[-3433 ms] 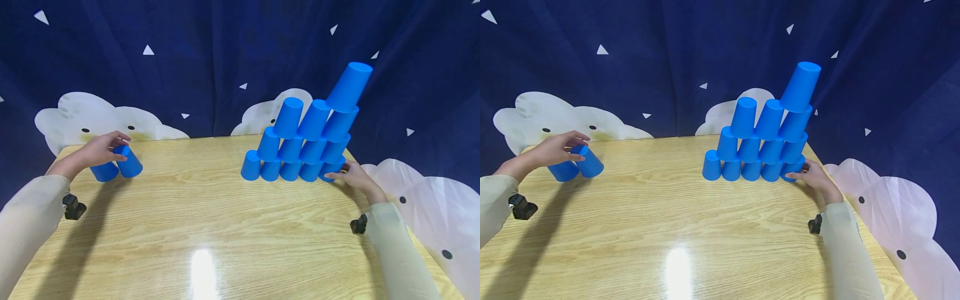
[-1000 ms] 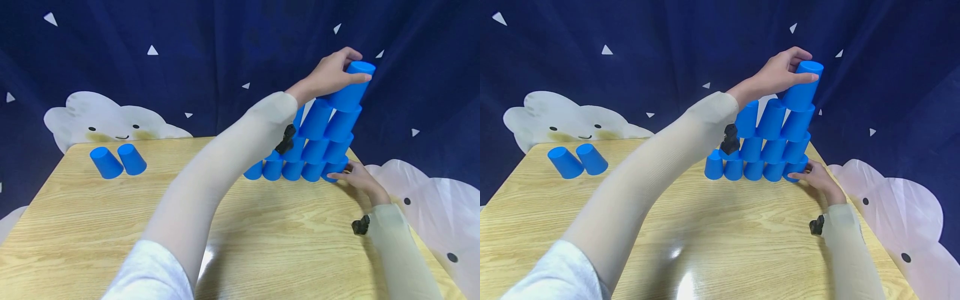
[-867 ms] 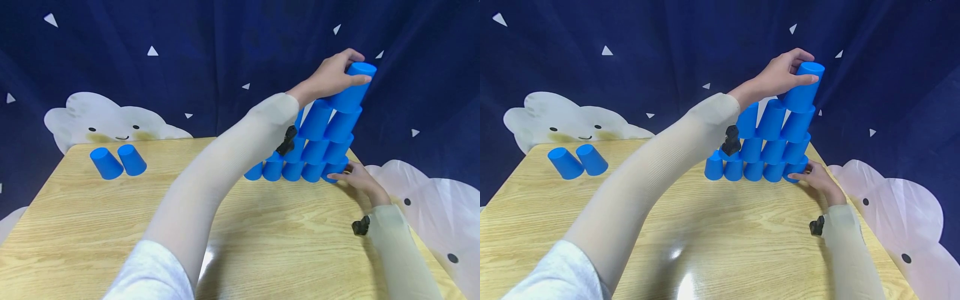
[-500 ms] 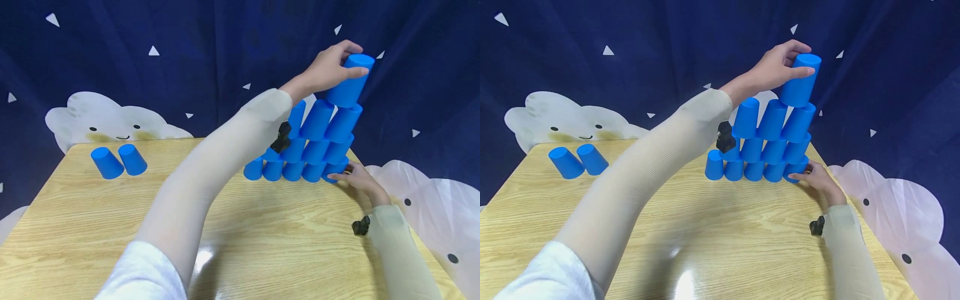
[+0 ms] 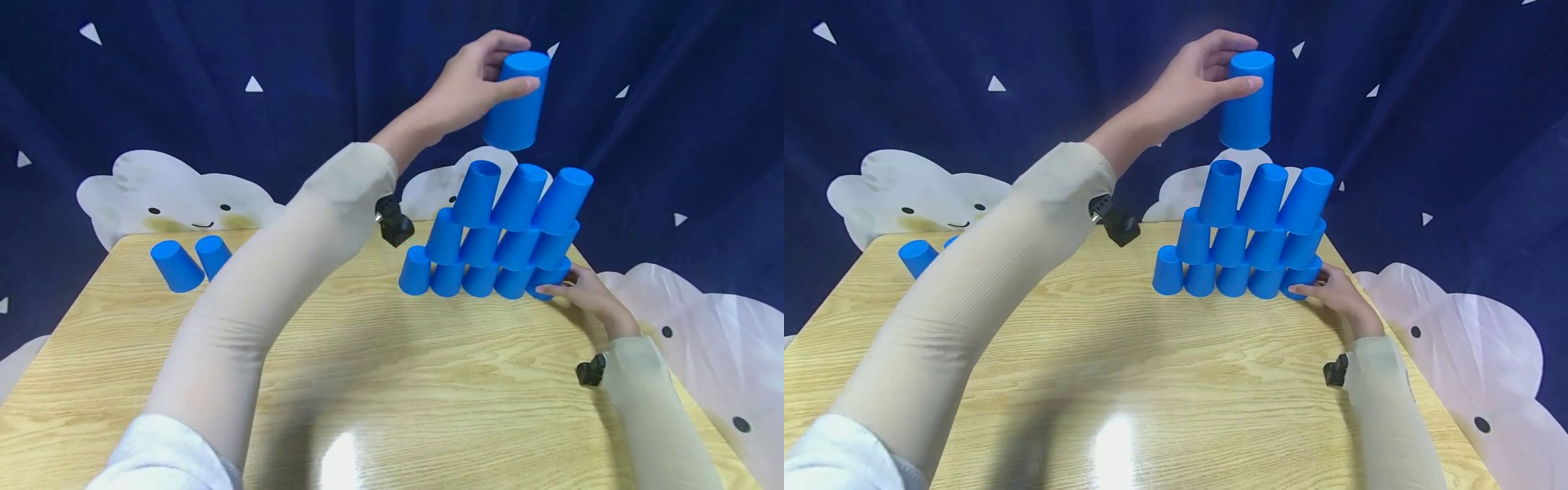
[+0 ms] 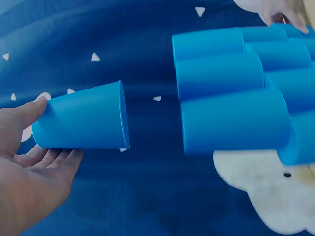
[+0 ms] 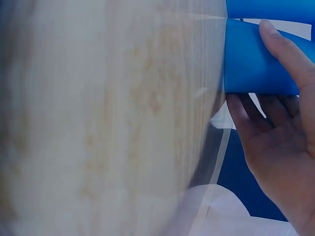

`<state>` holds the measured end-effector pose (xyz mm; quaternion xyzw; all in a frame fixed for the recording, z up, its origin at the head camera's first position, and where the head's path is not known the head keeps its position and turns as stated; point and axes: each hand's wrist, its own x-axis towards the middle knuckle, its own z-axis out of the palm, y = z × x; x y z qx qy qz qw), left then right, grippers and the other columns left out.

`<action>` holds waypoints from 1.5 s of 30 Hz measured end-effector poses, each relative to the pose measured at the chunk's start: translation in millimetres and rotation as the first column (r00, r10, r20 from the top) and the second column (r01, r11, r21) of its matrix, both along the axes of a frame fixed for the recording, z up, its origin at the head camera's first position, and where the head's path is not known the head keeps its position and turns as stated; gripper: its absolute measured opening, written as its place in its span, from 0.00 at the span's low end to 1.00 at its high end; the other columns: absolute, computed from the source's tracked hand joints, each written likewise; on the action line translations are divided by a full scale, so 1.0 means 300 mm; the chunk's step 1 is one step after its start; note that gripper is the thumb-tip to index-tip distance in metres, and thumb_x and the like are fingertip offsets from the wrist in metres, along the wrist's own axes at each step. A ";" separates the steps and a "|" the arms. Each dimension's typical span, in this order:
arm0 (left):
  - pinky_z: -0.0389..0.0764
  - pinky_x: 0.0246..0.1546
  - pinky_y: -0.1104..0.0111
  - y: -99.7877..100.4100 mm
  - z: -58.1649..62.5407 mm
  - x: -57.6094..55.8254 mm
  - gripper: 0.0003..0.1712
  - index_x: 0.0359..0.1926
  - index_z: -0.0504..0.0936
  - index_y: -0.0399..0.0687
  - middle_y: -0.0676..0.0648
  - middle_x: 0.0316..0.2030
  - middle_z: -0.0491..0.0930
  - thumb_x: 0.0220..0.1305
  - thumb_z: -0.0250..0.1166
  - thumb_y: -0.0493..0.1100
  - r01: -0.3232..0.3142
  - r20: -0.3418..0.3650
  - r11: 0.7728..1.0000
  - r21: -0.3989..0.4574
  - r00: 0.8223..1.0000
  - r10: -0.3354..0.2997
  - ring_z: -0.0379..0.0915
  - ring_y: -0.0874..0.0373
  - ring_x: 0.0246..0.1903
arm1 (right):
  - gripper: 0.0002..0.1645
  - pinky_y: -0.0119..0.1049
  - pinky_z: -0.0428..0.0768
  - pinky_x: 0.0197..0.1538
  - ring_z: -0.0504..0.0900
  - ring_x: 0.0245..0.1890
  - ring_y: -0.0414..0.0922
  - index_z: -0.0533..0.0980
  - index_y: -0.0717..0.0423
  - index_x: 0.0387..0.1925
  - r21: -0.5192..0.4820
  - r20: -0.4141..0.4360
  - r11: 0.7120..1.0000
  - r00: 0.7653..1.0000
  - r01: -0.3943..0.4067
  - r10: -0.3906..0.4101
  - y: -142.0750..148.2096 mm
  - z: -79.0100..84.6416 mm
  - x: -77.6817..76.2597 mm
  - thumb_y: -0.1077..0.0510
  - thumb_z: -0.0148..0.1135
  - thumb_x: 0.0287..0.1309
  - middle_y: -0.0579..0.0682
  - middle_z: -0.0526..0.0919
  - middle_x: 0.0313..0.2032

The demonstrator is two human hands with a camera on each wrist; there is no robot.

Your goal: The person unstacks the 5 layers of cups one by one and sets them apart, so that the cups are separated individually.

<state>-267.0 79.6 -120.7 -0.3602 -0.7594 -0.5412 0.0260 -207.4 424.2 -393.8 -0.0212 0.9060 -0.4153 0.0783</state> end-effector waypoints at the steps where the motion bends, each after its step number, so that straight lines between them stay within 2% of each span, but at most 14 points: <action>1: 0.68 0.59 0.77 -0.026 -0.002 0.000 0.35 0.71 0.63 0.47 0.51 0.65 0.70 0.68 0.64 0.46 -0.004 -0.005 1.000 0.001 1.000 0.004 0.69 0.65 0.59 | 0.46 0.63 0.67 0.61 0.65 0.62 0.65 0.53 0.66 0.73 -0.002 -0.001 1.000 1.000 -0.002 0.002 0.000 0.000 0.000 0.49 0.64 0.65 0.69 0.64 0.66; 10: 0.68 0.62 0.73 -0.254 -0.052 0.018 0.34 0.70 0.64 0.45 0.48 0.65 0.71 0.68 0.64 0.46 -0.098 -0.041 0.995 -0.031 0.994 0.097 0.71 0.62 0.60 | 0.47 0.61 0.68 0.60 0.66 0.62 0.64 0.55 0.65 0.73 -0.002 -0.001 1.000 1.000 -0.003 0.003 0.004 0.003 -0.006 0.47 0.65 0.64 0.68 0.66 0.65; 16: 0.69 0.63 0.68 -0.394 -0.109 0.016 0.32 0.70 0.65 0.46 0.47 0.64 0.71 0.68 0.64 0.46 -0.149 0.004 0.986 -0.076 0.989 0.149 0.70 0.60 0.61 | 0.48 0.62 0.67 0.61 0.65 0.62 0.65 0.54 0.64 0.73 0.006 0.003 1.000 1.000 -0.004 0.004 0.007 0.007 -0.006 0.47 0.65 0.64 0.68 0.65 0.66; 20: 0.70 0.63 0.64 -0.485 -0.154 0.008 0.32 0.69 0.67 0.45 0.46 0.64 0.71 0.67 0.65 0.45 -0.166 0.024 0.977 -0.132 0.985 0.171 0.70 0.56 0.61 | 0.47 0.62 0.67 0.62 0.65 0.62 0.65 0.54 0.65 0.73 0.009 0.002 1.000 1.000 -0.004 0.004 0.009 0.004 -0.005 0.47 0.65 0.63 0.69 0.65 0.65; 25: 0.69 0.64 0.55 -0.594 -0.220 0.006 0.32 0.69 0.66 0.43 0.43 0.64 0.70 0.68 0.65 0.44 -0.163 0.062 0.957 -0.241 0.981 0.183 0.69 0.51 0.63 | 0.47 0.61 0.67 0.61 0.66 0.62 0.64 0.55 0.64 0.72 0.017 0.001 1.000 1.000 0.002 -0.002 0.016 0.001 -0.004 0.46 0.65 0.63 0.68 0.66 0.65; 29: 0.70 0.62 0.53 -0.674 -0.268 0.002 0.32 0.69 0.66 0.43 0.41 0.64 0.70 0.67 0.65 0.43 -0.172 0.098 0.938 -0.301 0.973 0.210 0.68 0.48 0.63 | 0.47 0.61 0.67 0.62 0.66 0.62 0.64 0.56 0.64 0.72 0.016 0.003 1.000 1.000 0.004 -0.004 0.020 0.003 -0.004 0.46 0.65 0.63 0.68 0.66 0.65; 34: 0.69 0.63 0.50 -0.760 -0.331 -0.012 0.33 0.69 0.66 0.42 0.38 0.65 0.68 0.68 0.65 0.43 -0.181 0.129 0.907 -0.381 0.961 0.246 0.66 0.44 0.64 | 0.48 0.63 0.65 0.63 0.65 0.63 0.65 0.55 0.64 0.73 0.015 0.007 1.000 1.000 0.010 -0.010 0.019 0.005 0.000 0.46 0.65 0.63 0.68 0.65 0.66; 38: 0.69 0.62 0.47 -0.830 -0.405 -0.026 0.31 0.68 0.67 0.40 0.36 0.63 0.69 0.67 0.65 0.42 -0.182 0.123 0.872 -0.455 0.957 0.264 0.65 0.40 0.64 | 0.49 0.62 0.66 0.62 0.65 0.62 0.65 0.54 0.65 0.73 0.019 0.012 1.000 1.000 0.010 -0.010 0.013 0.005 0.002 0.45 0.65 0.63 0.69 0.64 0.66; 45: 0.68 0.60 0.41 -0.941 -0.509 -0.035 0.31 0.66 0.66 0.35 0.30 0.65 0.65 0.67 0.65 0.42 -0.205 0.093 0.793 -0.573 0.945 0.312 0.60 0.31 0.64 | 0.51 0.64 0.65 0.63 0.64 0.64 0.66 0.52 0.63 0.74 0.012 0.028 1.000 1.000 0.009 -0.009 0.005 -0.001 -0.008 0.44 0.66 0.62 0.68 0.63 0.66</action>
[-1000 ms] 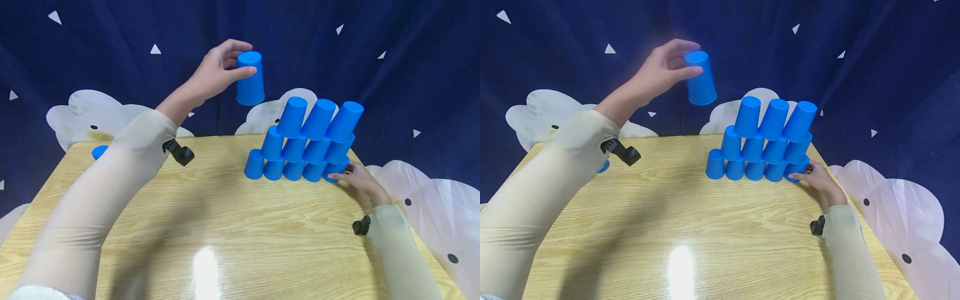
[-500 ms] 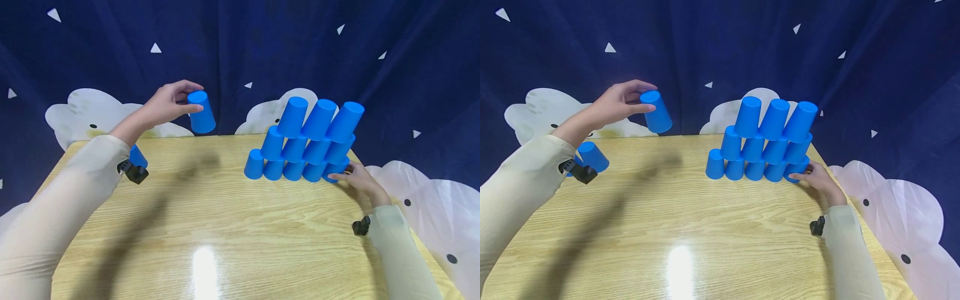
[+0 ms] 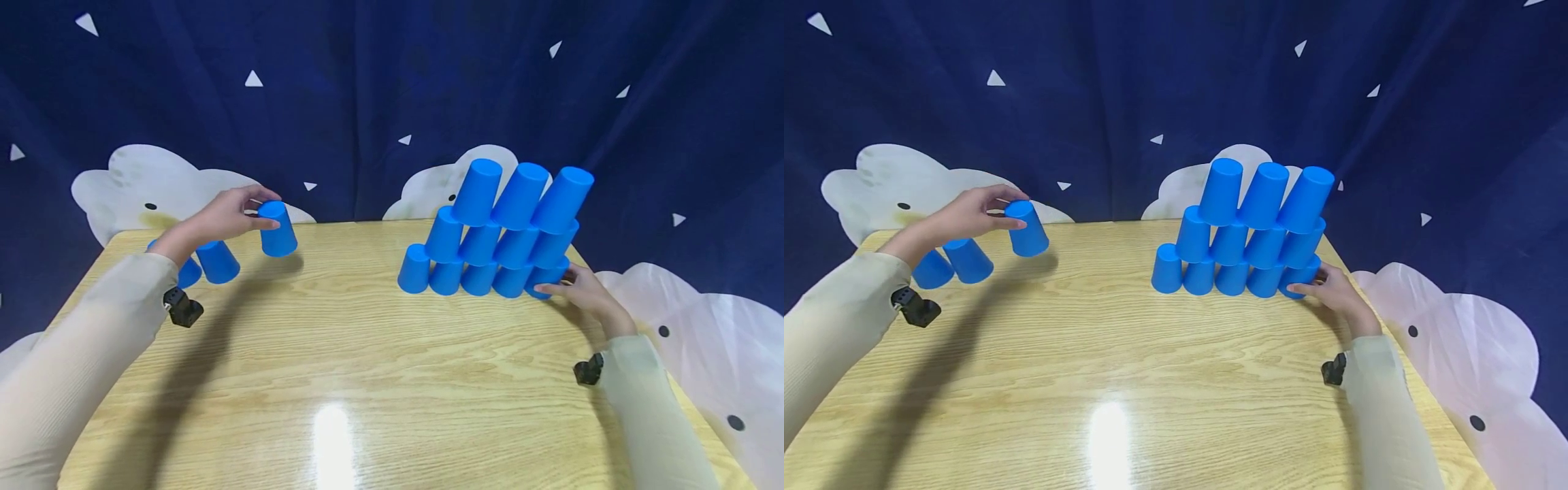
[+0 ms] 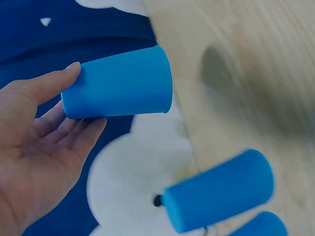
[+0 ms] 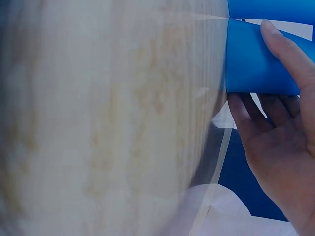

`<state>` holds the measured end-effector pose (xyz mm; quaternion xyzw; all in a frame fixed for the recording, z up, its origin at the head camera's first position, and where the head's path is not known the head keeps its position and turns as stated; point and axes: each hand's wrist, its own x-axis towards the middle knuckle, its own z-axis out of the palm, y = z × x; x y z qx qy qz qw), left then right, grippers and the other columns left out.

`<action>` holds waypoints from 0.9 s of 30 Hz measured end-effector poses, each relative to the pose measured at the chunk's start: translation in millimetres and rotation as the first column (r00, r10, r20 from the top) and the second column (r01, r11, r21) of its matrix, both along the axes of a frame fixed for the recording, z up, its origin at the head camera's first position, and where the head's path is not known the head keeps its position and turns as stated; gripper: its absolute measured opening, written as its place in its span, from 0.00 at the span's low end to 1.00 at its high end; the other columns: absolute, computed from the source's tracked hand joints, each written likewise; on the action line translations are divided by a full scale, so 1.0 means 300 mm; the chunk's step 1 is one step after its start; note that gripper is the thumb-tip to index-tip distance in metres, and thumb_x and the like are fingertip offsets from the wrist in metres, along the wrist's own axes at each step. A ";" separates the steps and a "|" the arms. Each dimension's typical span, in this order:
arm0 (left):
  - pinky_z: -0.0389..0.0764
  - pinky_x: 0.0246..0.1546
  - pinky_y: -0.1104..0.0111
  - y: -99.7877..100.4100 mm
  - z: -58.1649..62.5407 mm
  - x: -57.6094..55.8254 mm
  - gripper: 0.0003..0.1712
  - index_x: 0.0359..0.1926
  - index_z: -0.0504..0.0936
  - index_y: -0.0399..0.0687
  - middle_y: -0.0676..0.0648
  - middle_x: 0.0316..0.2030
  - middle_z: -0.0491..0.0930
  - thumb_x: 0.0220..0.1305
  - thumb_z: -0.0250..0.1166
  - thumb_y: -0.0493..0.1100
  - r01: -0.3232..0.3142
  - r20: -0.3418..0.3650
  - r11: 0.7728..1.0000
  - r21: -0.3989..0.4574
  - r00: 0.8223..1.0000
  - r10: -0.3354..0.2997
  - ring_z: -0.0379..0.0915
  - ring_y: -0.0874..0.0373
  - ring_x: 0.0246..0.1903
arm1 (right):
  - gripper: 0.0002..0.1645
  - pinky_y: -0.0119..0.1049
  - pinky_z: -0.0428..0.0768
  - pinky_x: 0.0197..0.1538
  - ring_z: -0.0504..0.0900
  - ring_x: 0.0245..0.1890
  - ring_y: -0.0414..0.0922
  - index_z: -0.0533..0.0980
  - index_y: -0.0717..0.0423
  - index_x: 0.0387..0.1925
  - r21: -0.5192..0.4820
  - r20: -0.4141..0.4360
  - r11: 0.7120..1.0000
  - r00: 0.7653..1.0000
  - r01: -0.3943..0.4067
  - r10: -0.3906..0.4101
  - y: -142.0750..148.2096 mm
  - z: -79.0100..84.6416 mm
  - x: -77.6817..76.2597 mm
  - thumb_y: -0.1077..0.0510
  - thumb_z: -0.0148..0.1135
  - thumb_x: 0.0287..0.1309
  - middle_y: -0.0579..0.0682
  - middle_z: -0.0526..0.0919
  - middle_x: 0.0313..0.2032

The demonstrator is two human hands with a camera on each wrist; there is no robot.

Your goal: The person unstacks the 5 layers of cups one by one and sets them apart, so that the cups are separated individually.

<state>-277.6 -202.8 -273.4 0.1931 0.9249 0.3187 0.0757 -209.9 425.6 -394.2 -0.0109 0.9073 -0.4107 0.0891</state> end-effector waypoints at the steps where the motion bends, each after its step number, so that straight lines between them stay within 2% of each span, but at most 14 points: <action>1: 0.68 0.60 0.40 -0.011 -0.014 -0.002 0.32 0.66 0.66 0.34 0.29 0.64 0.65 0.67 0.65 0.41 0.003 -0.001 1.000 -0.017 1.000 -0.003 0.60 0.30 0.64 | 0.52 0.65 0.65 0.63 0.64 0.64 0.66 0.52 0.63 0.74 0.002 0.002 1.000 1.000 0.002 -0.002 0.001 0.000 -0.001 0.43 0.66 0.62 0.68 0.63 0.67; 6: 0.71 0.57 0.41 -0.050 -0.078 -0.014 0.30 0.64 0.66 0.29 0.26 0.62 0.65 0.66 0.65 0.38 0.021 -0.003 0.997 -0.077 1.000 -0.022 0.62 0.27 0.61 | 0.51 0.65 0.64 0.63 0.64 0.64 0.66 0.52 0.63 0.74 0.000 -0.002 1.000 1.000 0.004 -0.004 0.002 0.001 0.000 0.45 0.66 0.62 0.68 0.63 0.67; 10: 0.72 0.56 0.41 -0.066 -0.104 -0.018 0.29 0.62 0.67 0.28 0.24 0.60 0.67 0.64 0.66 0.36 0.026 -0.016 0.994 -0.102 0.999 -0.028 0.63 0.27 0.60 | 0.50 0.65 0.64 0.63 0.64 0.64 0.66 0.52 0.63 0.74 -0.001 -0.001 1.000 1.000 0.007 -0.007 0.002 0.001 0.001 0.45 0.65 0.63 0.68 0.63 0.66; 20: 0.68 0.58 0.37 -0.090 -0.135 -0.019 0.29 0.63 0.69 0.31 0.25 0.60 0.68 0.63 0.66 0.34 0.059 -0.011 0.984 -0.168 0.998 -0.061 0.63 0.27 0.60 | 0.51 0.66 0.63 0.64 0.64 0.64 0.66 0.52 0.64 0.74 -0.018 -0.001 1.000 1.000 0.012 -0.012 0.007 -0.007 -0.003 0.44 0.66 0.62 0.69 0.63 0.67; 27: 0.70 0.56 0.37 -0.099 -0.127 -0.021 0.27 0.60 0.71 0.29 0.26 0.57 0.72 0.61 0.67 0.33 0.089 -0.037 0.961 -0.261 0.994 -0.102 0.67 0.28 0.57 | 0.50 0.67 0.63 0.64 0.64 0.64 0.67 0.53 0.64 0.74 -0.021 -0.009 1.000 1.000 0.007 -0.007 0.011 -0.010 -0.004 0.45 0.66 0.62 0.69 0.63 0.67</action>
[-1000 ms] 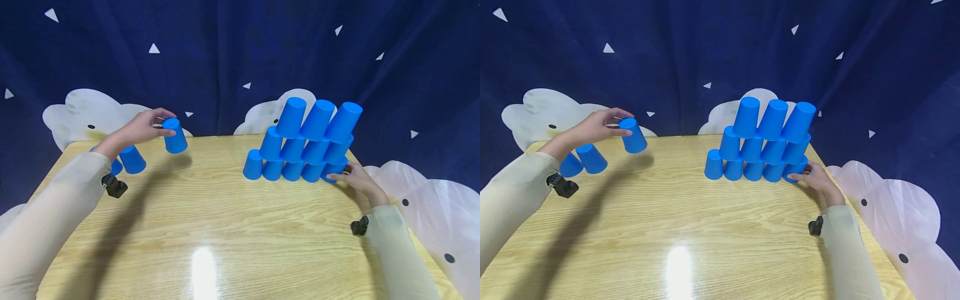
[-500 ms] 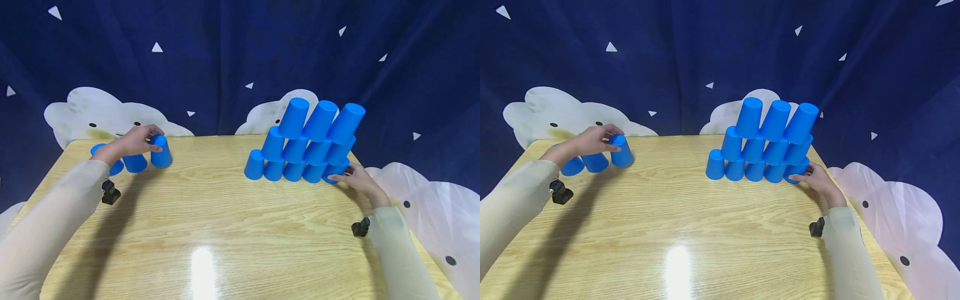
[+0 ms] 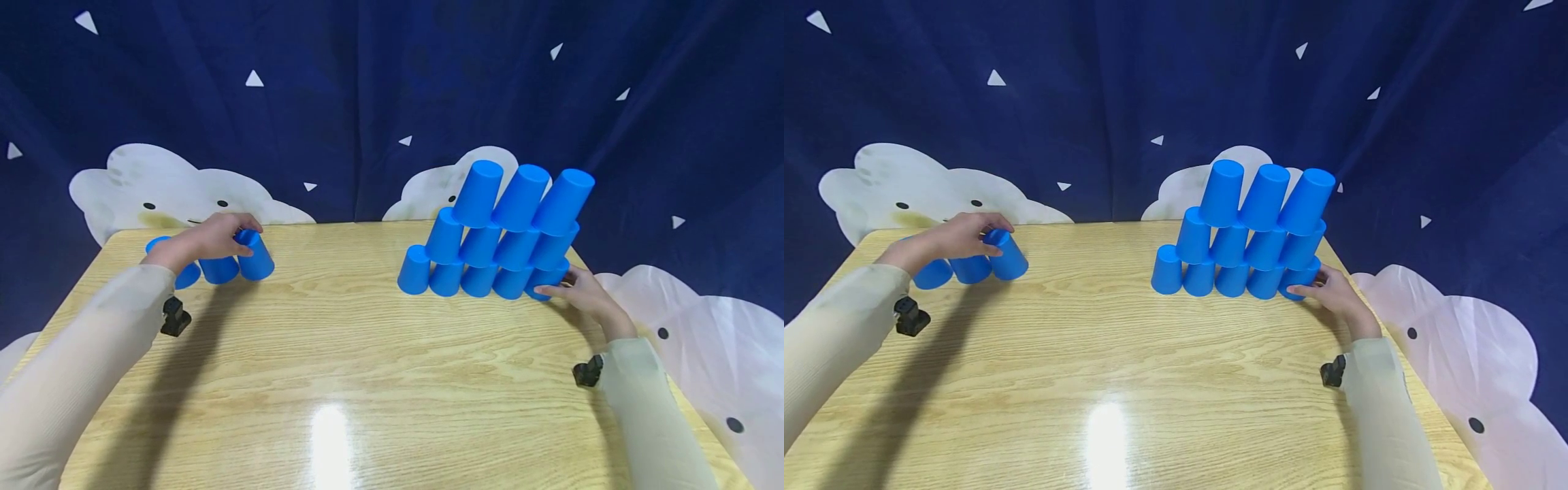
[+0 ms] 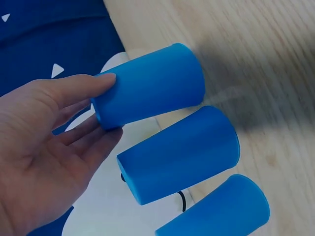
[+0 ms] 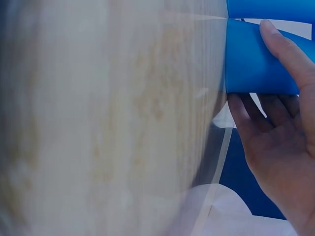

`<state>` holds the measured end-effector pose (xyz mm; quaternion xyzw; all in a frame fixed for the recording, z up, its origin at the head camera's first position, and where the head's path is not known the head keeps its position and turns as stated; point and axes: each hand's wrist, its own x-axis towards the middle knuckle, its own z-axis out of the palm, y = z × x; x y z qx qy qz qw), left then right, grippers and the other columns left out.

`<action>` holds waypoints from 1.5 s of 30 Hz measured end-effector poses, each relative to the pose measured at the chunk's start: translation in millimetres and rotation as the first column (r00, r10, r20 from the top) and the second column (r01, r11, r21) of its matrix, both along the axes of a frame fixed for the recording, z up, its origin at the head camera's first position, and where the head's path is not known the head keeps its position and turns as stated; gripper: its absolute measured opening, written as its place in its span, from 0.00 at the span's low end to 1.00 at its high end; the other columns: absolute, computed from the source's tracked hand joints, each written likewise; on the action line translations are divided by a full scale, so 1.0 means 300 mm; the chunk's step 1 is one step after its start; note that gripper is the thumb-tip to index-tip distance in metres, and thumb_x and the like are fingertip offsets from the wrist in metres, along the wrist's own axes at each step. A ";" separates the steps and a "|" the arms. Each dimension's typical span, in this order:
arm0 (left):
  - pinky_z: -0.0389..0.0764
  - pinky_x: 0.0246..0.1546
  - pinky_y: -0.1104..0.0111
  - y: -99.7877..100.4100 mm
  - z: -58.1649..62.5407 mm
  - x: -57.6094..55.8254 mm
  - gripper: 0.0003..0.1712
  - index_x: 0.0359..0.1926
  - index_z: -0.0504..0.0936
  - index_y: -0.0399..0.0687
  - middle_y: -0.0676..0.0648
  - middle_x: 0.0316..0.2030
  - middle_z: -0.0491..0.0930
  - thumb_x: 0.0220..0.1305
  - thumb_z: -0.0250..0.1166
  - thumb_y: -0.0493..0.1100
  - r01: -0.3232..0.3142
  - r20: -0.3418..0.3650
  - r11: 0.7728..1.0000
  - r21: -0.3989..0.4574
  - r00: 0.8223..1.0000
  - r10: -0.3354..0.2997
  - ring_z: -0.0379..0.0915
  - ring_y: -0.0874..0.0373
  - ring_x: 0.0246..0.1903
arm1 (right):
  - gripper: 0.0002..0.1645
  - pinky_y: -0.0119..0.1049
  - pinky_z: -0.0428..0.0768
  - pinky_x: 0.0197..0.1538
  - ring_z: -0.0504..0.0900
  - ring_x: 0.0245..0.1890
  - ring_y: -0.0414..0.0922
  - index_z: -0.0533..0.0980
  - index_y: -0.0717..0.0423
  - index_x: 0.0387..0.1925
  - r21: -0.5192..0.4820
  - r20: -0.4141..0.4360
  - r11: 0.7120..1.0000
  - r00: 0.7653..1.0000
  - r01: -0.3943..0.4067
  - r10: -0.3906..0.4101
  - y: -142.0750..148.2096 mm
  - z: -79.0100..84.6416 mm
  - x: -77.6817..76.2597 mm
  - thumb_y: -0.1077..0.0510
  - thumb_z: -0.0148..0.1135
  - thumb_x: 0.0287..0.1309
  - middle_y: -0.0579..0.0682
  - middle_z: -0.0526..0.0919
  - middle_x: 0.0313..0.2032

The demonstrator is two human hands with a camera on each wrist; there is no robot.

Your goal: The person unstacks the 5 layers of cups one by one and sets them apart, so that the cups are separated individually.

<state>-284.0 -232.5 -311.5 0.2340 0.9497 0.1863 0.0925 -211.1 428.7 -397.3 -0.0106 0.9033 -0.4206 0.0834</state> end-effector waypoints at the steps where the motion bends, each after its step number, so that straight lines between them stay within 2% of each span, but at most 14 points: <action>1: 0.70 0.56 0.38 -0.002 0.002 0.000 0.27 0.60 0.71 0.29 0.26 0.57 0.72 0.61 0.68 0.33 0.002 -0.001 1.000 -0.013 1.000 -0.002 0.67 0.28 0.57 | 0.50 0.67 0.63 0.64 0.64 0.64 0.67 0.53 0.64 0.74 -0.001 -0.001 1.000 1.000 -0.001 0.001 -0.001 -0.001 0.000 0.45 0.66 0.62 0.69 0.63 0.67; 7: 0.71 0.56 0.38 -0.009 0.013 -0.007 0.29 0.61 0.70 0.27 0.25 0.57 0.72 0.61 0.68 0.33 0.008 0.006 0.999 -0.045 1.000 -0.008 0.68 0.28 0.56 | 0.49 0.65 0.64 0.63 0.65 0.63 0.66 0.54 0.64 0.73 0.002 -0.008 1.000 1.000 -0.005 0.005 -0.009 0.002 0.001 0.46 0.66 0.63 0.68 0.64 0.66; 13: 0.68 0.59 0.40 0.026 0.058 -0.005 0.31 0.62 0.66 0.26 0.25 0.59 0.69 0.61 0.67 0.32 0.023 -0.002 1.000 0.005 1.000 -0.023 0.63 0.29 0.60 | 0.48 0.66 0.64 0.63 0.64 0.63 0.66 0.54 0.64 0.73 0.020 -0.003 1.000 1.000 -0.003 0.003 -0.015 0.012 0.008 0.46 0.65 0.64 0.68 0.64 0.66; 21: 0.64 0.64 0.43 0.161 0.127 0.002 0.33 0.66 0.64 0.30 0.29 0.64 0.65 0.64 0.67 0.37 0.034 -0.043 0.998 0.054 0.999 -0.031 0.59 0.34 0.65 | 0.49 0.66 0.63 0.63 0.63 0.64 0.66 0.53 0.63 0.73 0.024 0.010 1.000 1.000 0.004 -0.004 -0.017 0.018 0.012 0.45 0.65 0.63 0.68 0.64 0.66; 27: 0.63 0.67 0.49 0.295 0.170 0.009 0.37 0.70 0.61 0.34 0.35 0.68 0.61 0.68 0.65 0.46 0.083 -0.070 0.985 0.152 0.995 -0.074 0.58 0.40 0.68 | 0.50 0.68 0.62 0.63 0.63 0.64 0.66 0.52 0.63 0.74 0.033 0.015 0.999 1.000 0.005 -0.005 -0.008 0.006 0.003 0.44 0.64 0.63 0.68 0.63 0.67; 35: 0.62 0.68 0.60 0.493 0.222 0.030 0.36 0.70 0.63 0.38 0.41 0.68 0.64 0.68 0.65 0.49 0.180 -0.117 0.944 0.276 0.981 -0.153 0.61 0.49 0.67 | 0.50 0.67 0.63 0.63 0.63 0.64 0.66 0.53 0.64 0.74 0.035 0.017 0.999 1.000 -0.001 0.000 -0.007 0.000 0.004 0.43 0.65 0.63 0.69 0.63 0.66; 39: 0.63 0.67 0.66 0.596 0.232 0.037 0.34 0.68 0.64 0.38 0.41 0.67 0.66 0.68 0.64 0.47 0.213 -0.141 0.905 0.369 0.975 -0.172 0.63 0.52 0.66 | 0.49 0.67 0.62 0.64 0.63 0.64 0.66 0.53 0.64 0.74 0.022 0.009 1.000 1.000 -0.006 0.006 -0.002 -0.009 0.005 0.45 0.64 0.64 0.69 0.63 0.66; 45: 0.65 0.65 0.70 0.743 0.247 0.051 0.33 0.68 0.65 0.40 0.44 0.66 0.68 0.68 0.64 0.48 0.218 -0.151 0.838 0.501 0.975 -0.163 0.65 0.55 0.65 | 0.48 0.67 0.62 0.64 0.64 0.64 0.66 0.53 0.64 0.73 0.011 0.005 1.000 1.000 -0.006 0.006 0.000 -0.007 -0.001 0.46 0.64 0.64 0.68 0.63 0.66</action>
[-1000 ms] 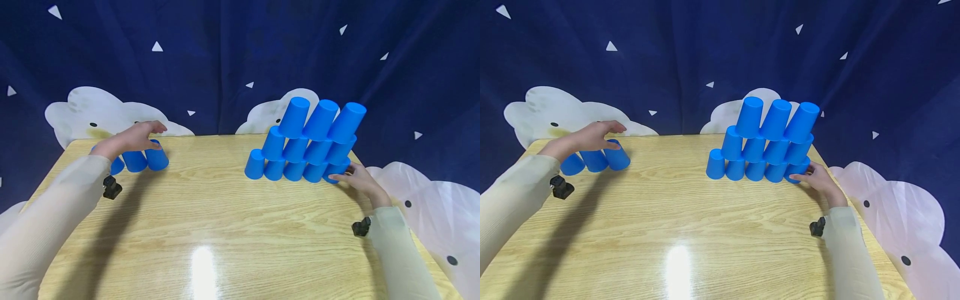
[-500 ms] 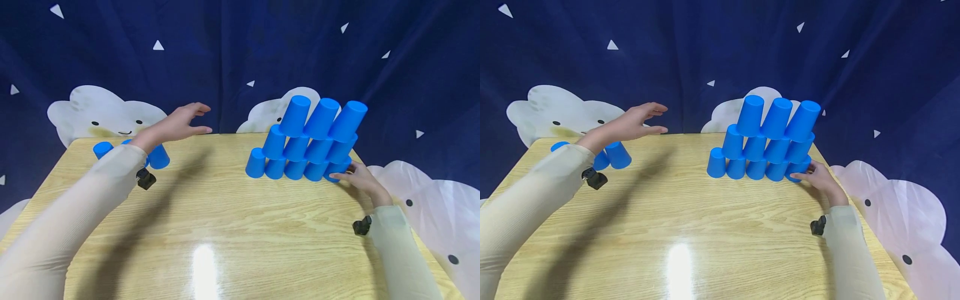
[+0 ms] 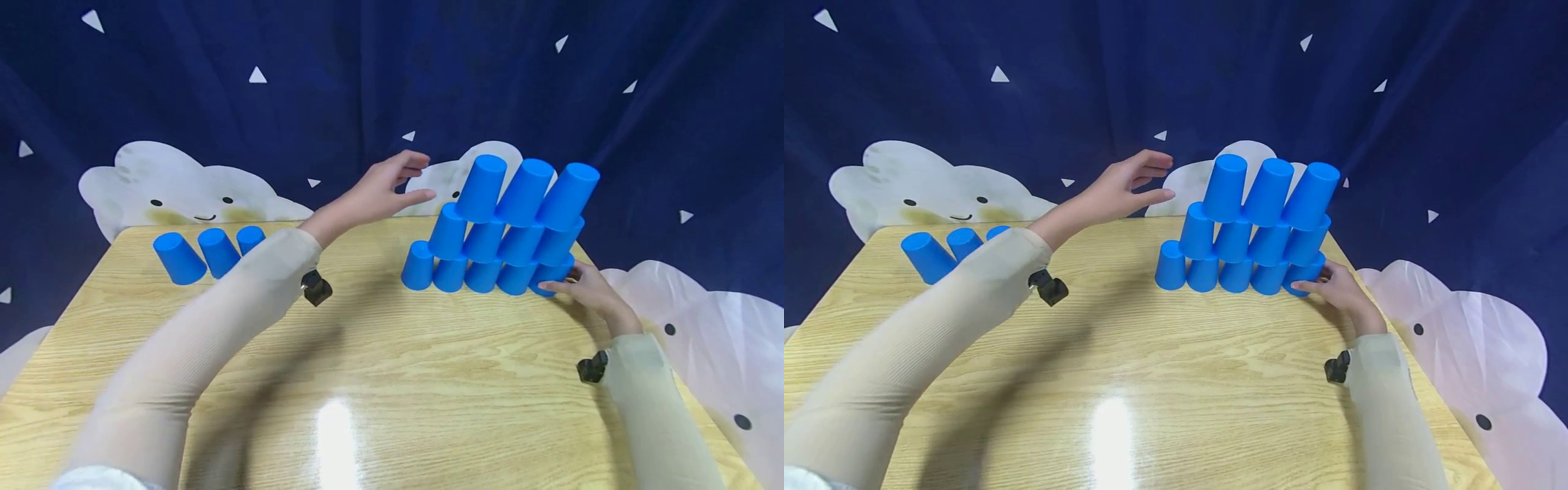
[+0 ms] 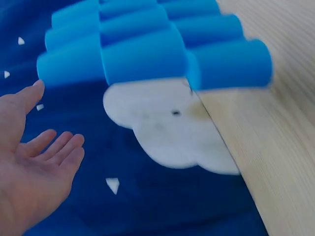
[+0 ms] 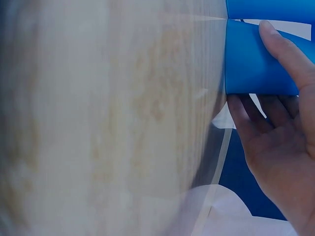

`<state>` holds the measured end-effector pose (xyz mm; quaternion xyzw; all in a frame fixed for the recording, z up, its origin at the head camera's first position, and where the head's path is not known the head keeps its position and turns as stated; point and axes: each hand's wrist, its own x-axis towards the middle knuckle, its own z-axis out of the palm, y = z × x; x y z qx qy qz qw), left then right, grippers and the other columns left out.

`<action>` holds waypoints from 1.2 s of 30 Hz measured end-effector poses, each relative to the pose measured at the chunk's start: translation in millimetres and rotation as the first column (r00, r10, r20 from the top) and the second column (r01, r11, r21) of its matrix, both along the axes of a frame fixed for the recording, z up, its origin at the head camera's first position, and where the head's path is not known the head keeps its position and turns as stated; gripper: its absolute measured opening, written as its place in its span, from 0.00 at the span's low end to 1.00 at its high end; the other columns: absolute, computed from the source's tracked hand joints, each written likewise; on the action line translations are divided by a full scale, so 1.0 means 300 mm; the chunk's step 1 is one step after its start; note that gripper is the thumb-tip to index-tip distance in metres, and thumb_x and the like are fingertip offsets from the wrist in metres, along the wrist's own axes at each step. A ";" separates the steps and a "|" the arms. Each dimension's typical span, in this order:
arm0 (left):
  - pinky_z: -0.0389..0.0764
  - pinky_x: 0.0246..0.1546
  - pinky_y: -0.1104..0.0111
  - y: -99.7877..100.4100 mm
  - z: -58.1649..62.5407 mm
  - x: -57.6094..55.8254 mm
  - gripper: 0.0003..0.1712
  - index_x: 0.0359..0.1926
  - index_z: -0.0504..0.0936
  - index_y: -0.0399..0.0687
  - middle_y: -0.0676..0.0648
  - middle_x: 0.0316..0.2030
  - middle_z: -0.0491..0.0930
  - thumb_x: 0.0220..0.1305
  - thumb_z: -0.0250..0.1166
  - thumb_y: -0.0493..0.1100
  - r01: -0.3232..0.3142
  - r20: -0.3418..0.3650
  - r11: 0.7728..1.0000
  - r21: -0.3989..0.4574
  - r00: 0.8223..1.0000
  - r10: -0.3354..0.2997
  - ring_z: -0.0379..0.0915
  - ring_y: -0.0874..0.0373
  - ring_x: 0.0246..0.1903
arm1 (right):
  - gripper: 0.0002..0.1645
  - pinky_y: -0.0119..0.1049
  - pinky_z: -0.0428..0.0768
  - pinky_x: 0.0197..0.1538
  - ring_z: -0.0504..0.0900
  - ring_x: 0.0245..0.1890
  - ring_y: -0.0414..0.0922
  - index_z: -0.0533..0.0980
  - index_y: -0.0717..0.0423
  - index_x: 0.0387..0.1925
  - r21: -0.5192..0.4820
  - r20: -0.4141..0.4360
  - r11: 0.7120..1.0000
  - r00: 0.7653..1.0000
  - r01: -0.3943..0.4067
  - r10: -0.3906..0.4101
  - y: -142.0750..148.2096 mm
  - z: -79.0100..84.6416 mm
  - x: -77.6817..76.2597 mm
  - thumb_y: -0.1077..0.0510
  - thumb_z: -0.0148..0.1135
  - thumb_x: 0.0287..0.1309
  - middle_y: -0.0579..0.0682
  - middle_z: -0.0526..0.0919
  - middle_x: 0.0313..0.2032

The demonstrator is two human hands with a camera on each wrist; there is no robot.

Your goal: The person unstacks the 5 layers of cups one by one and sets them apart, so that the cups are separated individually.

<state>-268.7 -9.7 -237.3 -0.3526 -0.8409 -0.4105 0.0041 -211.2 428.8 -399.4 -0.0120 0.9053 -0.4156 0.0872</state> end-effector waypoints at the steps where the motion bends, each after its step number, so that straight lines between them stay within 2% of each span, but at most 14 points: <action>1: 0.66 0.65 0.71 0.024 0.004 0.001 0.33 0.68 0.65 0.41 0.44 0.66 0.68 0.68 0.64 0.48 0.001 0.005 1.000 0.018 1.000 -0.001 0.65 0.55 0.64 | 0.48 0.67 0.62 0.64 0.64 0.64 0.66 0.53 0.64 0.73 0.002 -0.001 1.000 1.000 0.001 -0.001 -0.001 0.002 0.001 0.45 0.64 0.64 0.68 0.64 0.66; 8: 0.66 0.64 0.73 0.174 0.035 0.003 0.34 0.69 0.63 0.42 0.46 0.67 0.67 0.69 0.63 0.49 0.035 0.060 0.993 0.115 0.997 -0.042 0.66 0.56 0.65 | 0.50 0.69 0.62 0.63 0.63 0.64 0.67 0.52 0.64 0.74 0.002 -0.009 1.000 1.000 0.002 -0.002 -0.007 0.009 0.012 0.45 0.65 0.63 0.69 0.63 0.67; 14: 0.66 0.63 0.75 0.244 0.048 -0.001 0.34 0.70 0.63 0.45 0.48 0.68 0.67 0.69 0.63 0.49 0.041 0.080 0.990 0.135 0.995 -0.052 0.65 0.59 0.65 | 0.49 0.66 0.64 0.63 0.64 0.63 0.66 0.53 0.64 0.73 -0.013 -0.008 1.000 1.000 0.000 -0.001 -0.013 0.009 0.014 0.46 0.65 0.63 0.68 0.64 0.66; 21: 0.66 0.63 0.74 0.270 0.050 -0.004 0.33 0.70 0.63 0.47 0.49 0.68 0.67 0.69 0.63 0.47 0.031 0.070 0.991 0.130 0.997 -0.041 0.64 0.59 0.65 | 0.51 0.65 0.65 0.62 0.64 0.63 0.66 0.52 0.63 0.74 0.000 0.003 1.000 1.000 0.004 -0.004 -0.021 0.008 0.014 0.44 0.65 0.62 0.68 0.63 0.66; 36: 0.68 0.62 0.74 0.273 0.056 0.001 0.30 0.69 0.65 0.47 0.48 0.65 0.70 0.69 0.63 0.43 0.042 0.067 0.986 0.163 0.996 -0.053 0.67 0.59 0.64 | 0.50 0.67 0.64 0.62 0.64 0.63 0.67 0.52 0.63 0.74 -0.014 -0.013 1.000 1.000 -0.003 0.003 -0.023 0.002 0.025 0.46 0.66 0.63 0.68 0.63 0.67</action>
